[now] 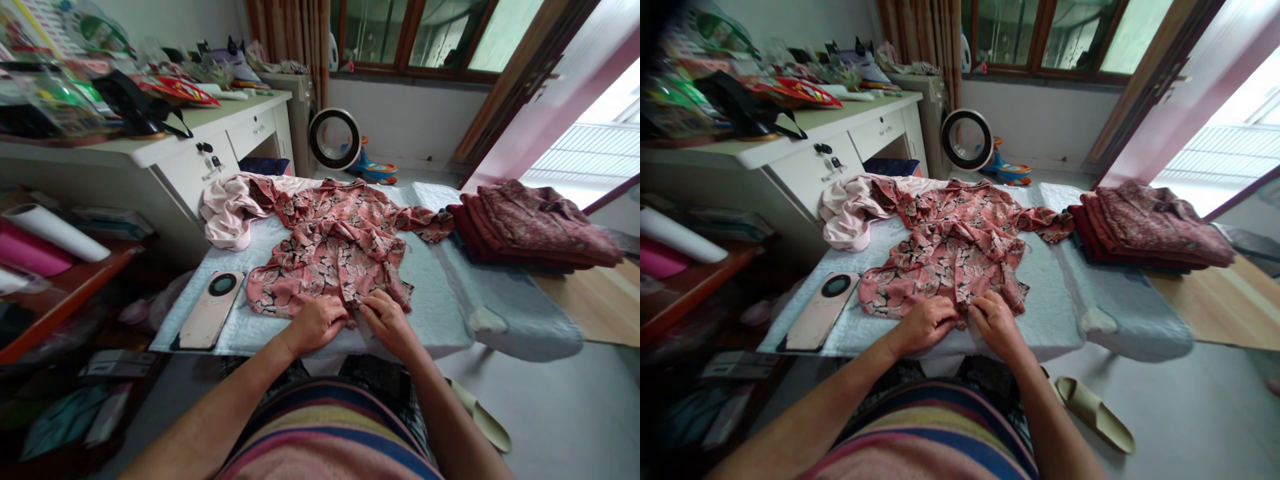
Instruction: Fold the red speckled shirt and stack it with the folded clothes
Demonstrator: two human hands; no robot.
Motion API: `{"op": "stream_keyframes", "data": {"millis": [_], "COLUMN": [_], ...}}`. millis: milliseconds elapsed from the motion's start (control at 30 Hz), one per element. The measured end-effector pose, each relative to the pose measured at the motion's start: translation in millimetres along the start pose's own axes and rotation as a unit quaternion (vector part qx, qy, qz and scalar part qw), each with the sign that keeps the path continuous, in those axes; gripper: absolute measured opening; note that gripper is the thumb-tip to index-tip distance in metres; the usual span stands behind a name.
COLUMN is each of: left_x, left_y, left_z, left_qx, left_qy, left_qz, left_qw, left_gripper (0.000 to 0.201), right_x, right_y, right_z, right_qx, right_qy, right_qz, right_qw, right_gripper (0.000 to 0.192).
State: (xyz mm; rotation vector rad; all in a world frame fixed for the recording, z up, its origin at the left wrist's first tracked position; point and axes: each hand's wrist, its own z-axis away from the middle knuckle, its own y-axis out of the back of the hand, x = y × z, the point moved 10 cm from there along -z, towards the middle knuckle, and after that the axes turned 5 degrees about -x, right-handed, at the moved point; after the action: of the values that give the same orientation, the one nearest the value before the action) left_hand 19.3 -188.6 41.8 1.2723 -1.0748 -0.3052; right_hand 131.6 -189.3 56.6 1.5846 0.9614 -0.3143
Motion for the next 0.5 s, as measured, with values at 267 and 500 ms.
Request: {"op": "stream_keyframes", "data": {"millis": [267,500], "left_x": [5,-11], "left_y": [-2.3,13.8], "left_z": [1,5], "left_qx": [-0.033,0.023], "left_qy": [-0.012,0.082], "left_qz": [0.084,0.083], "left_qw": [0.996,0.993], "left_gripper": [0.017,0.013], "right_x": [1,-18], "right_y": [-10,-22], "right_z": [0,2], "right_qx": [-0.019,-0.093], "right_qy": [-0.022,0.041], "right_qz": [-0.001,0.037], "right_qw": [1.0,0.994], "right_gripper": [0.011,0.027]}}
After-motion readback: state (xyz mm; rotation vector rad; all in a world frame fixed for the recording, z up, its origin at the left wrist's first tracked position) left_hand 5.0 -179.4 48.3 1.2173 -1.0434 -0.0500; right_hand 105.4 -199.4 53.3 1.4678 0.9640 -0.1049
